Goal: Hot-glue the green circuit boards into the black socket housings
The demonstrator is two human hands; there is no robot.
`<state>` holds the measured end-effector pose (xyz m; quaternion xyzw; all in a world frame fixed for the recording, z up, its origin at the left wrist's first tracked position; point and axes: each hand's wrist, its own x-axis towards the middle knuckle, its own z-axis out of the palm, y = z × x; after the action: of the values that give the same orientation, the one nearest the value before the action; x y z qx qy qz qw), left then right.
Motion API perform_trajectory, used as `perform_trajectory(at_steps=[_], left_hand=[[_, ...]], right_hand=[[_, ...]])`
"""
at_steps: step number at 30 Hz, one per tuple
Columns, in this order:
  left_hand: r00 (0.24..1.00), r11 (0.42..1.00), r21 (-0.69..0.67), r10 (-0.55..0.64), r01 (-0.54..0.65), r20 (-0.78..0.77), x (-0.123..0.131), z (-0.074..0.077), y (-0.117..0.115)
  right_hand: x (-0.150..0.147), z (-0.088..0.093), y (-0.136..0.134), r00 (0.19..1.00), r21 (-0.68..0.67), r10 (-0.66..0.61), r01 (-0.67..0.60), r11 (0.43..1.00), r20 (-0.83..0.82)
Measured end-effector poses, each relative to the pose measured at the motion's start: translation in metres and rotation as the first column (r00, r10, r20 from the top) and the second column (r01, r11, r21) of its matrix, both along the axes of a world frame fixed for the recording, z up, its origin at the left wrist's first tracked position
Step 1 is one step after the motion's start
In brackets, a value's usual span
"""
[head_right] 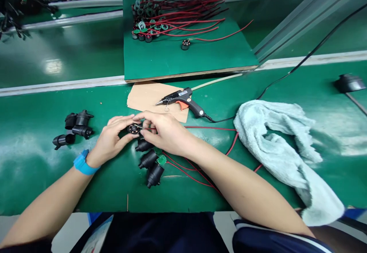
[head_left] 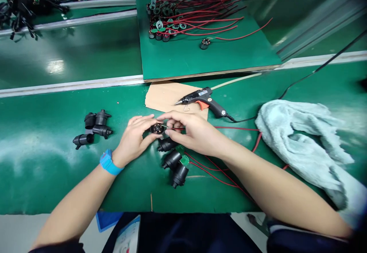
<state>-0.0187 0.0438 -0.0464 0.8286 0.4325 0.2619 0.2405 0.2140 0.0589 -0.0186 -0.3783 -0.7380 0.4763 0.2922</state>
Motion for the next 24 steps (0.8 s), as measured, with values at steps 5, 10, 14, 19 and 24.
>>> perform_trajectory(at_steps=[5, 10, 14, 19, 24], left_hand=[[0.999, 0.997, 0.071, -0.041, 0.043, -0.022, 0.005, -0.003, -0.003], [0.998, 0.990, 0.141, 0.006, -0.014, 0.058, 0.008, 0.009, -0.016], [0.994, 0.981, 0.194, -0.021, -0.001, 0.111, 0.004, 0.008, -0.018], [0.979, 0.962, 0.265, -0.111, 0.063, 0.173, 0.000, 0.002, -0.021], [0.987, 0.965, 0.253, -0.100, 0.065, 0.127, -0.001, 0.002, -0.025]], right_hand=[[-0.003, -0.010, 0.007, 0.994, -0.206, -0.005, -0.017, 0.978, -0.106], [-0.001, 0.004, 0.001, 0.973, -0.266, -0.015, -0.048, 0.963, -0.229], [-0.003, 0.013, -0.006, 0.987, -0.173, -0.048, 0.021, 0.985, -0.154], [-0.008, 0.017, -0.014, 0.989, 0.002, -0.114, 0.115, 0.993, -0.088], [-0.007, 0.014, -0.017, 0.992, 0.070, -0.120, 0.122, 0.990, -0.026]])
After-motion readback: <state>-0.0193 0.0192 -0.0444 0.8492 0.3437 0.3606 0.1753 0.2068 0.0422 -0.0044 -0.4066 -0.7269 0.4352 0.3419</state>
